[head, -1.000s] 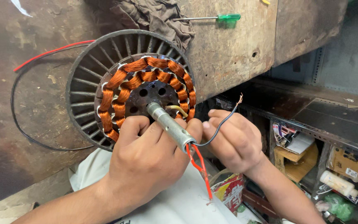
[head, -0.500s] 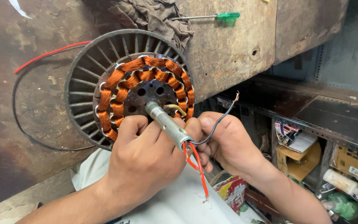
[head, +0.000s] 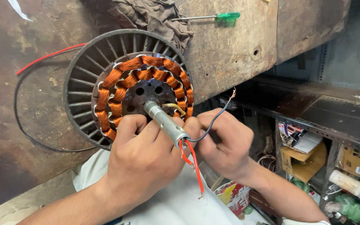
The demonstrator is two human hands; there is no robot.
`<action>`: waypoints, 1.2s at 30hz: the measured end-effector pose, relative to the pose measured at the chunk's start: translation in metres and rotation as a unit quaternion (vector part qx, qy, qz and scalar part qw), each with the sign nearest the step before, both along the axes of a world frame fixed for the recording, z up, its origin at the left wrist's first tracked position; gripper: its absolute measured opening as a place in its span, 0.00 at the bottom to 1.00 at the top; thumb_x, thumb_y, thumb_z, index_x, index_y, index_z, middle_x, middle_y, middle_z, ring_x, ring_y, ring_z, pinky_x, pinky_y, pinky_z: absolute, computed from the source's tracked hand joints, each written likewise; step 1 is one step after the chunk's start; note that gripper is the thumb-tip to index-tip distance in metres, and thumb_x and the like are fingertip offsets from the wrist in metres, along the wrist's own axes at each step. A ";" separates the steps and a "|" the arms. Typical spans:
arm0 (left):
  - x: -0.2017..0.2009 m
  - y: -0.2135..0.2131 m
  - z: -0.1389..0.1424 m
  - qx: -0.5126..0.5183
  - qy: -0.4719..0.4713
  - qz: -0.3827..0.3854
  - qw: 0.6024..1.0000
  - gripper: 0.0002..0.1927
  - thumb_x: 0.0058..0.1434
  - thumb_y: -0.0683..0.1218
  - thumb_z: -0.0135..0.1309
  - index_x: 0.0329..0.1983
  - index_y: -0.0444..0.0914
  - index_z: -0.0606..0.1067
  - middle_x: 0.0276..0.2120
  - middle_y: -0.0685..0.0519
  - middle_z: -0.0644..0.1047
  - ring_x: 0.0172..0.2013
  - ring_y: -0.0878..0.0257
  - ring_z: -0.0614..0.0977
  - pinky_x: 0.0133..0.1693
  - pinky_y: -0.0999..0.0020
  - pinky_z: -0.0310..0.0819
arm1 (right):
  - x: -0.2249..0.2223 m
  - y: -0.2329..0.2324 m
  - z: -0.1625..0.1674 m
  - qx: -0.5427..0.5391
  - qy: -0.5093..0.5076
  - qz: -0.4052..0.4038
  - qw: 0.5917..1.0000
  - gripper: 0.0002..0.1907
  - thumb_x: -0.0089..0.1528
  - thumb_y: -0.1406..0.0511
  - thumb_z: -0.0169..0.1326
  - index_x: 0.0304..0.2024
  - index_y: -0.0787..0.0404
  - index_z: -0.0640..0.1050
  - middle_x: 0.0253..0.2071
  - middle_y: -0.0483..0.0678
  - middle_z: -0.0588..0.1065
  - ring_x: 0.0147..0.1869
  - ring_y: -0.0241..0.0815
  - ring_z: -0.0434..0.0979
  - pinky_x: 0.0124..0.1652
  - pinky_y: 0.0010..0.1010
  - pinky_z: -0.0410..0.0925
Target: The person is repairing an electric motor stator by hand. They are twisting and connecting multiple colored wires (red, black, yellow) to the copper windings of the stator, which is mounted on a workbench.
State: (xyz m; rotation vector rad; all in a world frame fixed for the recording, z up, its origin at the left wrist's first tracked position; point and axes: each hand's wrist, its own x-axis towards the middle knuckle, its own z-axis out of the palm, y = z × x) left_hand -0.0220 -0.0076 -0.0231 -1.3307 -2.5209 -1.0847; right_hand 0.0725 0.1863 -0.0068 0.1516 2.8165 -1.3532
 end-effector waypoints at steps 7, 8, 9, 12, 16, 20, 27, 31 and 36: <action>0.002 -0.001 -0.003 0.007 -0.025 -0.009 1.000 0.14 0.65 0.49 0.56 0.52 0.40 0.76 0.36 0.57 0.75 0.34 0.64 0.77 0.39 0.64 0.64 | 0.008 0.004 0.001 -0.344 -0.317 -0.190 0.863 0.09 0.70 0.68 0.57 0.47 0.70 0.75 0.41 0.53 0.76 0.42 0.48 0.82 0.41 0.35 0.77; 0.002 -0.002 -0.003 0.006 -0.017 -0.011 1.000 0.14 0.66 0.48 0.57 0.53 0.39 0.76 0.35 0.57 0.75 0.34 0.64 0.77 0.39 0.64 0.63 | 0.008 0.006 0.002 -0.310 -0.297 -0.181 0.885 0.09 0.70 0.68 0.56 0.48 0.69 0.75 0.41 0.54 0.77 0.42 0.48 0.82 0.41 0.35 0.77; 0.002 -0.002 -0.003 0.004 -0.009 -0.013 1.000 0.15 0.67 0.48 0.57 0.54 0.38 0.76 0.35 0.58 0.75 0.34 0.64 0.77 0.39 0.64 0.63 | 0.006 0.008 0.003 -0.275 -0.279 -0.173 0.904 0.09 0.71 0.68 0.56 0.48 0.69 0.75 0.42 0.54 0.77 0.42 0.48 0.82 0.42 0.35 0.78; 0.001 -0.003 -0.003 -0.001 0.000 -0.012 1.000 0.15 0.66 0.47 0.58 0.55 0.38 0.76 0.34 0.58 0.75 0.34 0.64 0.77 0.38 0.64 0.63 | -0.001 0.015 0.002 0.136 0.073 0.063 0.986 0.08 0.72 0.68 0.54 0.49 0.69 0.75 0.42 0.54 0.77 0.42 0.49 0.83 0.42 0.34 0.78; 0.003 -0.001 -0.002 0.004 -0.024 -0.006 1.000 0.14 0.67 0.47 0.58 0.54 0.39 0.77 0.33 0.58 0.74 0.34 0.64 0.77 0.38 0.63 0.63 | -0.014 0.029 -0.005 0.272 0.294 0.260 0.879 0.17 0.64 0.73 0.68 0.49 0.71 0.74 0.45 0.56 0.74 0.45 0.56 0.83 0.47 0.41 0.79; 0.003 -0.001 -0.002 0.009 -0.014 -0.008 1.000 0.16 0.67 0.46 0.59 0.56 0.39 0.77 0.34 0.57 0.75 0.35 0.64 0.77 0.39 0.64 0.63 | -0.014 0.019 -0.007 0.237 0.241 0.203 0.919 0.17 0.61 0.72 0.65 0.46 0.71 0.72 0.40 0.55 0.75 0.40 0.53 0.82 0.40 0.38 0.78; 0.006 -0.001 -0.005 0.007 -0.019 0.003 1.000 0.14 0.68 0.47 0.59 0.56 0.40 0.77 0.35 0.59 0.75 0.35 0.65 0.78 0.40 0.65 0.64 | 0.005 -0.012 -0.001 -0.279 -0.242 -0.204 0.907 0.07 0.66 0.68 0.55 0.44 0.67 0.73 0.37 0.52 0.76 0.36 0.45 0.80 0.35 0.32 0.75; 0.005 -0.002 -0.005 -0.008 -0.013 -0.010 1.000 0.16 0.64 0.45 0.58 0.55 0.42 0.77 0.35 0.60 0.76 0.35 0.66 0.78 0.39 0.65 0.63 | 0.004 0.000 0.003 -0.361 -0.327 -0.242 0.839 0.08 0.68 0.66 0.53 0.43 0.66 0.73 0.37 0.53 0.76 0.36 0.45 0.80 0.34 0.32 0.76; 0.004 -0.001 -0.004 -0.006 -0.030 -0.013 0.999 0.13 0.66 0.47 0.60 0.53 0.41 0.77 0.31 0.59 0.74 0.33 0.65 0.78 0.37 0.64 0.62 | -0.001 0.002 0.007 -0.018 -0.028 -0.049 0.998 0.10 0.70 0.64 0.50 0.42 0.66 0.74 0.36 0.53 0.76 0.36 0.45 0.80 0.34 0.32 0.76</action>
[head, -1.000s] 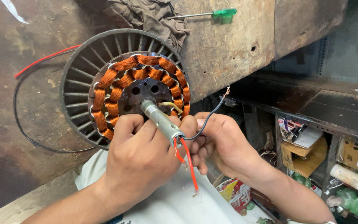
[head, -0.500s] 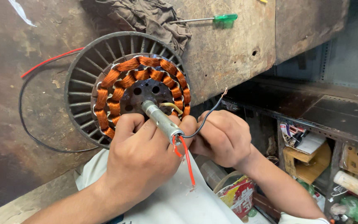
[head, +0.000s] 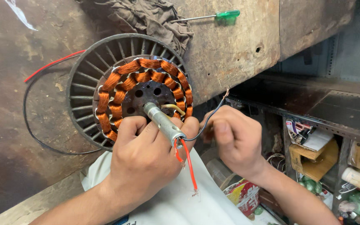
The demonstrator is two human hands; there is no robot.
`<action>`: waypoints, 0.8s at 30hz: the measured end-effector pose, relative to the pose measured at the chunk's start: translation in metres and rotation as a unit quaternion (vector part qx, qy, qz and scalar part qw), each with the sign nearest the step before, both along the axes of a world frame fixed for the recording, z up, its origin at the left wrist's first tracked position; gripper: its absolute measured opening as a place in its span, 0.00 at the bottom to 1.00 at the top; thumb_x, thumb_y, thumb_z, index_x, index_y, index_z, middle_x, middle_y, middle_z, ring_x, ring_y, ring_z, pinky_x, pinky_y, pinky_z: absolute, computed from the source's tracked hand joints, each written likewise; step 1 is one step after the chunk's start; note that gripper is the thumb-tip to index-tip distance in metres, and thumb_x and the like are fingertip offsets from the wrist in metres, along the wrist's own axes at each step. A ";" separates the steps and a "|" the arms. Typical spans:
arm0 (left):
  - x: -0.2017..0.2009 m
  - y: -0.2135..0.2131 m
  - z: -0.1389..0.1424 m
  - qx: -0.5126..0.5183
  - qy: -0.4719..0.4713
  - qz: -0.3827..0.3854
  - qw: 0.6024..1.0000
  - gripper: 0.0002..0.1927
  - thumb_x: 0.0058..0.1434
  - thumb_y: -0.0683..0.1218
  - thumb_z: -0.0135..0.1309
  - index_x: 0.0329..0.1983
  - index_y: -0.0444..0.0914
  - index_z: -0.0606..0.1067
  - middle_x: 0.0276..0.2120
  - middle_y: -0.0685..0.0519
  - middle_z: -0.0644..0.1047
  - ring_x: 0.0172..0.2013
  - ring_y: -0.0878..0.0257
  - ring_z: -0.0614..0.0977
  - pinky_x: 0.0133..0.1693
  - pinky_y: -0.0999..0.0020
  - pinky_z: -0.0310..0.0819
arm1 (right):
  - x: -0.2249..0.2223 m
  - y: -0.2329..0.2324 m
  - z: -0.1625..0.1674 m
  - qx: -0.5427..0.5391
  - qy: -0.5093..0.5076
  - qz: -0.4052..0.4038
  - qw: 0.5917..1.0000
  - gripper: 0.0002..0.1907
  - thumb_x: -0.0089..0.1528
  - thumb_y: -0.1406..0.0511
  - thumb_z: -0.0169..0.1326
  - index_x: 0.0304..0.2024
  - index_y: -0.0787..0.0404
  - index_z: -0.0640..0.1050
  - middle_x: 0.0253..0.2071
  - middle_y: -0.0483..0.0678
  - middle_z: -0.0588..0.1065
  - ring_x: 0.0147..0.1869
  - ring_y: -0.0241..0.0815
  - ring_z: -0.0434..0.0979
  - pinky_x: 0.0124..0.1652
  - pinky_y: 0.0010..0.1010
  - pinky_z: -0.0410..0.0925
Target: The person is repairing an electric motor stator by hand. They are twisting and connecting multiple colored wires (red, black, yellow) to the copper windings of the stator, which is mounted on a workbench.
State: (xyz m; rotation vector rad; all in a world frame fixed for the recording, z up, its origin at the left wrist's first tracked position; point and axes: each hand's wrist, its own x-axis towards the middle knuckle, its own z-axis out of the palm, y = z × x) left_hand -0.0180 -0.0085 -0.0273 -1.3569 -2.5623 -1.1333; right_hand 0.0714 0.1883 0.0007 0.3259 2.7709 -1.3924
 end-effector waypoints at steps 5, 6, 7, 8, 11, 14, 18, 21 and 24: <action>0.000 0.001 0.000 0.019 -0.001 0.008 1.000 0.15 0.67 0.46 0.60 0.55 0.40 0.77 0.34 0.58 0.74 0.35 0.64 0.78 0.38 0.64 0.62 | -0.012 0.009 -0.009 0.264 0.259 0.218 0.903 0.15 0.65 0.74 0.66 0.49 0.70 0.73 0.45 0.57 0.74 0.45 0.53 0.82 0.43 0.38 0.80; 0.000 0.000 0.000 0.024 0.000 0.008 1.000 0.15 0.67 0.46 0.60 0.56 0.39 0.77 0.35 0.58 0.75 0.35 0.64 0.78 0.39 0.64 0.62 | -0.012 0.011 -0.009 0.263 0.260 0.232 0.900 0.16 0.63 0.74 0.67 0.47 0.71 0.73 0.45 0.57 0.74 0.44 0.54 0.82 0.42 0.39 0.79; 0.001 0.000 0.001 0.029 0.000 0.007 1.000 0.16 0.67 0.45 0.60 0.57 0.39 0.76 0.36 0.57 0.76 0.36 0.63 0.78 0.40 0.64 0.62 | -0.012 0.012 -0.008 0.263 0.259 0.245 0.896 0.16 0.60 0.74 0.67 0.46 0.72 0.74 0.45 0.57 0.74 0.42 0.55 0.82 0.40 0.40 0.79; 0.001 -0.001 0.002 0.024 -0.005 0.002 1.000 0.16 0.67 0.46 0.59 0.57 0.39 0.77 0.35 0.57 0.75 0.35 0.63 0.77 0.41 0.63 0.63 | -0.011 0.011 -0.009 0.253 0.253 0.232 0.904 0.16 0.61 0.74 0.67 0.46 0.71 0.74 0.44 0.56 0.74 0.42 0.53 0.81 0.39 0.39 0.78; 0.003 -0.004 0.007 -0.006 -0.014 -0.003 1.000 0.19 0.63 0.46 0.58 0.57 0.38 0.78 0.32 0.56 0.74 0.34 0.62 0.77 0.42 0.62 0.65 | -0.007 0.004 -0.012 0.228 0.236 0.181 0.927 0.14 0.61 0.73 0.66 0.45 0.69 0.74 0.42 0.54 0.75 0.39 0.49 0.80 0.37 0.36 0.76; 0.006 -0.006 0.016 -0.048 -0.015 0.016 0.999 0.21 0.60 0.45 0.57 0.57 0.38 0.78 0.27 0.57 0.71 0.33 0.62 0.76 0.42 0.62 0.66 | -0.004 -0.004 -0.014 0.209 0.211 0.115 0.948 0.12 0.61 0.73 0.63 0.44 0.68 0.75 0.39 0.53 0.76 0.38 0.47 0.80 0.38 0.33 0.75; 0.004 -0.004 0.022 -0.047 -0.016 0.036 0.998 0.19 0.63 0.45 0.57 0.57 0.38 0.78 0.27 0.58 0.71 0.31 0.64 0.76 0.40 0.62 0.64 | -0.004 -0.012 -0.013 0.172 0.180 0.049 0.967 0.10 0.63 0.71 0.63 0.43 0.65 0.74 0.39 0.50 0.77 0.40 0.45 0.80 0.42 0.32 0.75; -0.001 -0.003 0.022 -0.036 -0.039 0.025 0.998 0.17 0.65 0.49 0.58 0.55 0.38 0.78 0.26 0.58 0.71 0.31 0.64 0.76 0.37 0.62 0.63 | -0.005 -0.022 -0.012 0.172 0.164 0.013 0.971 0.12 0.62 0.68 0.65 0.42 0.65 0.74 0.39 0.50 0.77 0.41 0.44 0.79 0.40 0.30 0.74; -0.005 -0.004 0.021 -0.020 -0.060 0.020 0.998 0.17 0.65 0.50 0.57 0.54 0.37 0.77 0.29 0.57 0.73 0.32 0.65 0.77 0.38 0.63 0.63 | -0.003 -0.032 -0.008 0.148 0.133 -0.024 0.980 0.12 0.64 0.68 0.65 0.42 0.65 0.74 0.40 0.51 0.77 0.42 0.43 0.79 0.39 0.28 0.73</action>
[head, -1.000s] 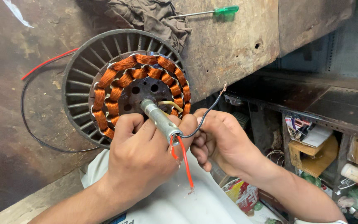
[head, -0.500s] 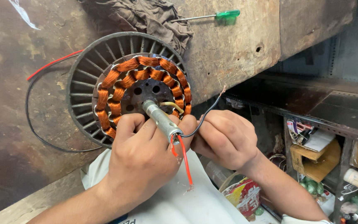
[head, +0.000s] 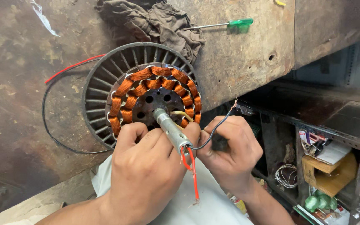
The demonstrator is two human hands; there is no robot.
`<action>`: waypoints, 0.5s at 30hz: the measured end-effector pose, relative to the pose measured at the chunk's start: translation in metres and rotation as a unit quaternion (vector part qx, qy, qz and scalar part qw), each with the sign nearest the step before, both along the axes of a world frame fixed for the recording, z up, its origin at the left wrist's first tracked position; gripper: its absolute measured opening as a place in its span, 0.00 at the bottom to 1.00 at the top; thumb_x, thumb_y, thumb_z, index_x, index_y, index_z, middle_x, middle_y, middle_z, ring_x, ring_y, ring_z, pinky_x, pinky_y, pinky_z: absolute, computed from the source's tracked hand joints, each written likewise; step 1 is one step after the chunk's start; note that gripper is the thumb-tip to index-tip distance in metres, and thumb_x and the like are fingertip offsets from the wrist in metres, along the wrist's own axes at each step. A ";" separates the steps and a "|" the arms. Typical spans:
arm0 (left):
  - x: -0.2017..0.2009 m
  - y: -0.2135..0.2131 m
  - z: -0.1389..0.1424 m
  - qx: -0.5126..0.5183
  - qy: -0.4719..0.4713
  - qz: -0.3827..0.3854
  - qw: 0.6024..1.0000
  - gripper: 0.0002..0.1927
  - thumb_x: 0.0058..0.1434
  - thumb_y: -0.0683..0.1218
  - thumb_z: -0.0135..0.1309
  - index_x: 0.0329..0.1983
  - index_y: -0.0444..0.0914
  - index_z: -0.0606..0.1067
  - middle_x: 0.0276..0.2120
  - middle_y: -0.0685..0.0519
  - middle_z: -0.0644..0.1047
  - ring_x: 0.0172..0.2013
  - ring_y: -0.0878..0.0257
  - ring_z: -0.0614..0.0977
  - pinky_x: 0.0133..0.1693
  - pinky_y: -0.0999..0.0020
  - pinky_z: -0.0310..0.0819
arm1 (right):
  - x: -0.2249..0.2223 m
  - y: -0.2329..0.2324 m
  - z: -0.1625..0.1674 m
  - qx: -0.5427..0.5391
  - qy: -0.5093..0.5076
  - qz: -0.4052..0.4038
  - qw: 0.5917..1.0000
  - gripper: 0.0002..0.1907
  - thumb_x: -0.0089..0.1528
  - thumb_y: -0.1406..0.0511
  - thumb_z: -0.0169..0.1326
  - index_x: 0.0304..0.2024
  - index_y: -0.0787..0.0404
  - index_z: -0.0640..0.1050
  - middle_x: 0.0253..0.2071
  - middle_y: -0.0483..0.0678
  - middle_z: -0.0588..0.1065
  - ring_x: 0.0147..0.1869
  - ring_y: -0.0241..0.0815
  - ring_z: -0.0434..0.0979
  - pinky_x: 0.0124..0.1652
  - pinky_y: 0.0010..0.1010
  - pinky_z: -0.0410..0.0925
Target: The person is repairing an electric motor stator by hand. They are twisting and connecting multiple colored wires (red, black, yellow) to the copper windings of the stator, which is mounted on a workbench.
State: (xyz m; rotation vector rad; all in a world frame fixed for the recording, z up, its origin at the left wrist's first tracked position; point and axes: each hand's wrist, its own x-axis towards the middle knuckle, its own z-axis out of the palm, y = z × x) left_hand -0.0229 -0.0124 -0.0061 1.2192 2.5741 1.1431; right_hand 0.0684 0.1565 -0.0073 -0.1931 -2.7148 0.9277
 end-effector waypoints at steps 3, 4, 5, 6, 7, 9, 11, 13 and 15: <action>-0.001 -0.002 0.000 -0.002 -0.003 -0.008 1.000 0.19 0.62 0.47 0.56 0.55 0.37 0.77 0.30 0.58 0.74 0.33 0.65 0.78 0.39 0.63 0.64 | 0.003 0.007 0.005 -0.132 -0.064 -0.010 0.989 0.08 0.65 0.69 0.61 0.43 0.66 0.76 0.41 0.51 0.78 0.41 0.42 0.79 0.39 0.27 0.73; -0.001 -0.002 0.000 -0.006 -0.003 -0.013 1.000 0.20 0.61 0.46 0.55 0.56 0.37 0.77 0.29 0.58 0.74 0.34 0.65 0.78 0.39 0.63 0.64 | 0.004 0.012 0.006 -0.189 -0.090 -0.009 0.978 0.06 0.66 0.70 0.60 0.43 0.66 0.77 0.41 0.51 0.79 0.41 0.41 0.79 0.39 0.26 0.73; -0.001 -0.002 -0.001 -0.001 -0.007 -0.014 1.000 0.20 0.61 0.46 0.55 0.56 0.37 0.77 0.29 0.58 0.74 0.34 0.65 0.78 0.39 0.63 0.64 | 0.005 0.018 0.005 -0.175 -0.084 0.013 0.981 0.07 0.65 0.70 0.60 0.44 0.66 0.77 0.42 0.51 0.79 0.42 0.41 0.80 0.41 0.27 0.74; -0.001 -0.002 -0.001 0.004 -0.012 -0.014 1.000 0.20 0.61 0.47 0.55 0.55 0.37 0.77 0.29 0.57 0.74 0.34 0.64 0.78 0.39 0.63 0.64 | 0.005 0.025 0.002 -0.161 -0.078 0.036 0.983 0.08 0.65 0.71 0.60 0.45 0.66 0.78 0.44 0.52 0.79 0.43 0.41 0.81 0.43 0.27 0.75; -0.001 -0.003 -0.001 0.008 -0.016 -0.014 1.000 0.20 0.61 0.47 0.55 0.55 0.37 0.77 0.29 0.57 0.74 0.34 0.64 0.78 0.39 0.62 0.64 | 0.006 0.030 -0.001 -0.148 -0.072 0.059 0.985 0.08 0.65 0.71 0.61 0.46 0.66 0.78 0.46 0.53 0.80 0.44 0.42 0.83 0.45 0.28 0.76; -0.002 -0.004 -0.002 0.009 -0.022 -0.021 0.999 0.19 0.62 0.46 0.55 0.56 0.37 0.77 0.29 0.57 0.74 0.33 0.64 0.78 0.39 0.62 0.64 | 0.007 0.035 -0.009 -0.206 -0.077 0.036 0.975 0.09 0.64 0.73 0.61 0.47 0.67 0.78 0.46 0.54 0.79 0.46 0.42 0.83 0.47 0.29 0.78; -0.002 -0.005 -0.002 0.006 -0.021 -0.027 0.999 0.19 0.62 0.45 0.54 0.56 0.37 0.77 0.29 0.57 0.74 0.33 0.64 0.78 0.40 0.62 0.64 | 0.007 0.039 -0.012 -0.213 -0.068 0.047 0.974 0.09 0.63 0.74 0.62 0.46 0.67 0.79 0.46 0.54 0.80 0.48 0.43 0.84 0.48 0.29 0.78; -0.002 -0.006 -0.002 -0.006 -0.012 -0.028 1.000 0.19 0.62 0.45 0.54 0.57 0.37 0.76 0.28 0.56 0.73 0.33 0.63 0.78 0.40 0.62 0.65 | 0.006 0.040 -0.012 -0.171 -0.047 0.094 0.980 0.10 0.62 0.75 0.63 0.45 0.66 0.80 0.46 0.54 0.81 0.48 0.43 0.84 0.49 0.28 0.77; -0.002 -0.006 -0.002 -0.008 -0.010 -0.032 0.999 0.20 0.62 0.45 0.54 0.56 0.36 0.76 0.27 0.56 0.72 0.32 0.62 0.77 0.40 0.62 0.65 | 0.004 0.039 -0.010 -0.168 -0.049 0.096 0.980 0.11 0.60 0.75 0.64 0.45 0.66 0.80 0.45 0.54 0.81 0.50 0.43 0.84 0.49 0.28 0.77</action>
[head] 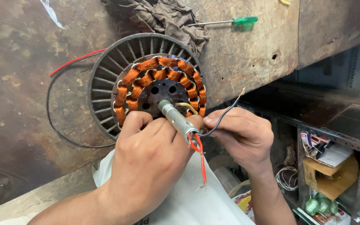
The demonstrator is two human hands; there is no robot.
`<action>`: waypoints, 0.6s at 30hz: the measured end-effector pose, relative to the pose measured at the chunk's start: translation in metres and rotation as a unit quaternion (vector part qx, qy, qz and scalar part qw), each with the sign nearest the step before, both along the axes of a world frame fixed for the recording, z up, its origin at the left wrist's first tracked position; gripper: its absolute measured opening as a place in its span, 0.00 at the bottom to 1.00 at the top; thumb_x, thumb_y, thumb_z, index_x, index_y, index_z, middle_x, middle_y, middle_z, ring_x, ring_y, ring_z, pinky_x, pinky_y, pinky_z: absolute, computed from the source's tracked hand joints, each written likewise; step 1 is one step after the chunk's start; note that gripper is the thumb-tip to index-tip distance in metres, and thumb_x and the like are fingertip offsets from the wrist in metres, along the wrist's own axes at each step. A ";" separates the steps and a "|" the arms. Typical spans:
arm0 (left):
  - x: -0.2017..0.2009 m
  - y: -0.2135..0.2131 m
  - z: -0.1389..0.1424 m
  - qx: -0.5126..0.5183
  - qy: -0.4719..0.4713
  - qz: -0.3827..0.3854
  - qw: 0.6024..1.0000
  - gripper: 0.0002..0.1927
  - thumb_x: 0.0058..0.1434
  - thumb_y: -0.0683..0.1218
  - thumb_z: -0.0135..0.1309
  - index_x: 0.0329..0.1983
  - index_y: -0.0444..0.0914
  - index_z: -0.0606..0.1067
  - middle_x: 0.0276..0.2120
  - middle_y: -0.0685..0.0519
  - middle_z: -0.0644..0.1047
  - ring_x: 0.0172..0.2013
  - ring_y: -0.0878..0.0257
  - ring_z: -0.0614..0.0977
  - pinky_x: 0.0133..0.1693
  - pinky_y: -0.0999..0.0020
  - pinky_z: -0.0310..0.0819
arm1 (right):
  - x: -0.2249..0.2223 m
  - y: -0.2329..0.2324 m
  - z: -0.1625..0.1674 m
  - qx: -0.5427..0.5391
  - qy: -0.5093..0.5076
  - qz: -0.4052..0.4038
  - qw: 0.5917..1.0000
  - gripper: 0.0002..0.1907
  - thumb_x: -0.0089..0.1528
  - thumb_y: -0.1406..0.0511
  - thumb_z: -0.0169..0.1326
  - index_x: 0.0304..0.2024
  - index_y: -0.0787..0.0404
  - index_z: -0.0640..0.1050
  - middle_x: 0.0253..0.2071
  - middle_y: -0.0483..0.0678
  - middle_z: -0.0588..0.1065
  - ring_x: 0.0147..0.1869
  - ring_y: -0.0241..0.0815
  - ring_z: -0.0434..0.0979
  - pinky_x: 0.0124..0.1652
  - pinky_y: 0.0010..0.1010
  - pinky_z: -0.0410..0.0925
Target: The person is repairing an electric motor stator by hand. They are twisting and connecting multiple colored wires (red, black, yellow) to the copper windings of the stator, which is mounted on a workbench.
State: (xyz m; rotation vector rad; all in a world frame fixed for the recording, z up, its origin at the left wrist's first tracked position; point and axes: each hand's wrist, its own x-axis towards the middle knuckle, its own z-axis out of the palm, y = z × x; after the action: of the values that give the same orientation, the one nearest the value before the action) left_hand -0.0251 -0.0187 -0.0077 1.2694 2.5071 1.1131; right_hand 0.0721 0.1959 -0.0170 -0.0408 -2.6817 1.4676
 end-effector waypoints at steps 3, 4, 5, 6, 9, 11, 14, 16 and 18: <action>0.001 0.000 -0.001 -0.002 0.007 0.002 1.000 0.19 0.62 0.45 0.54 0.56 0.36 0.76 0.27 0.56 0.72 0.32 0.62 0.77 0.41 0.62 0.64 | -0.003 -0.005 0.004 0.014 0.004 -0.011 1.000 0.12 0.59 0.75 0.65 0.45 0.67 0.80 0.44 0.53 0.81 0.49 0.43 0.84 0.48 0.27 0.77; 0.001 0.000 -0.001 -0.003 0.010 0.002 1.000 0.18 0.63 0.45 0.54 0.56 0.36 0.76 0.27 0.56 0.72 0.32 0.62 0.77 0.41 0.62 0.64 | -0.002 -0.008 0.006 0.019 0.005 -0.018 1.000 0.12 0.59 0.76 0.65 0.45 0.67 0.80 0.44 0.53 0.81 0.49 0.42 0.85 0.47 0.27 0.77; 0.001 0.000 -0.001 0.000 0.007 0.001 1.000 0.18 0.63 0.45 0.54 0.56 0.36 0.76 0.27 0.56 0.72 0.33 0.62 0.77 0.41 0.61 0.64 | -0.002 -0.010 0.007 0.027 0.004 -0.022 0.999 0.12 0.59 0.76 0.65 0.45 0.67 0.80 0.44 0.53 0.81 0.48 0.42 0.84 0.47 0.26 0.77; 0.002 0.000 -0.001 0.003 0.005 0.000 1.000 0.18 0.63 0.45 0.54 0.56 0.36 0.76 0.28 0.56 0.72 0.33 0.62 0.77 0.42 0.61 0.64 | -0.002 -0.011 0.008 0.035 0.004 -0.025 0.999 0.12 0.58 0.76 0.65 0.44 0.67 0.79 0.44 0.53 0.81 0.48 0.42 0.84 0.47 0.26 0.77; 0.002 0.000 0.002 0.000 -0.001 0.003 1.000 0.19 0.62 0.44 0.53 0.56 0.36 0.76 0.29 0.55 0.72 0.34 0.62 0.77 0.43 0.61 0.65 | -0.002 -0.013 0.010 0.009 -0.010 -0.032 0.999 0.12 0.58 0.76 0.65 0.44 0.66 0.79 0.44 0.52 0.81 0.45 0.40 0.83 0.47 0.25 0.76; 0.002 0.000 0.005 -0.011 0.000 0.001 1.000 0.21 0.61 0.44 0.52 0.58 0.34 0.76 0.30 0.55 0.73 0.35 0.62 0.77 0.44 0.61 0.65 | -0.002 -0.012 0.010 -0.008 -0.021 -0.028 0.999 0.12 0.58 0.76 0.65 0.44 0.66 0.79 0.44 0.52 0.80 0.45 0.40 0.83 0.46 0.25 0.75; 0.001 -0.002 0.012 -0.033 0.010 0.000 0.999 0.24 0.60 0.45 0.51 0.59 0.33 0.76 0.32 0.54 0.74 0.36 0.62 0.78 0.44 0.61 0.65 | -0.003 -0.011 0.011 -0.005 -0.035 -0.018 0.999 0.12 0.58 0.76 0.64 0.43 0.66 0.78 0.43 0.51 0.80 0.45 0.40 0.82 0.46 0.25 0.74; -0.001 -0.004 0.017 -0.042 0.022 0.009 0.999 0.23 0.60 0.45 0.50 0.58 0.35 0.76 0.33 0.55 0.76 0.36 0.62 0.79 0.43 0.61 0.65 | -0.004 -0.012 0.013 0.004 -0.045 -0.024 0.999 0.11 0.58 0.77 0.64 0.42 0.66 0.78 0.43 0.51 0.79 0.43 0.39 0.82 0.45 0.25 0.74; -0.004 -0.005 0.020 -0.073 0.026 0.007 0.997 0.20 0.60 0.45 0.51 0.56 0.37 0.77 0.29 0.56 0.75 0.31 0.62 0.78 0.41 0.61 0.65 | -0.007 -0.012 0.014 -0.004 -0.051 -0.020 0.998 0.11 0.58 0.77 0.63 0.42 0.67 0.79 0.43 0.51 0.80 0.44 0.40 0.82 0.46 0.26 0.75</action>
State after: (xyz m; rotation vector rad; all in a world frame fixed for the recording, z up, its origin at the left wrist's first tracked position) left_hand -0.0292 -0.0240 0.0124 1.2582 2.5848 0.8921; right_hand 0.0653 0.1837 -0.0025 -0.1732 -2.7372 1.5060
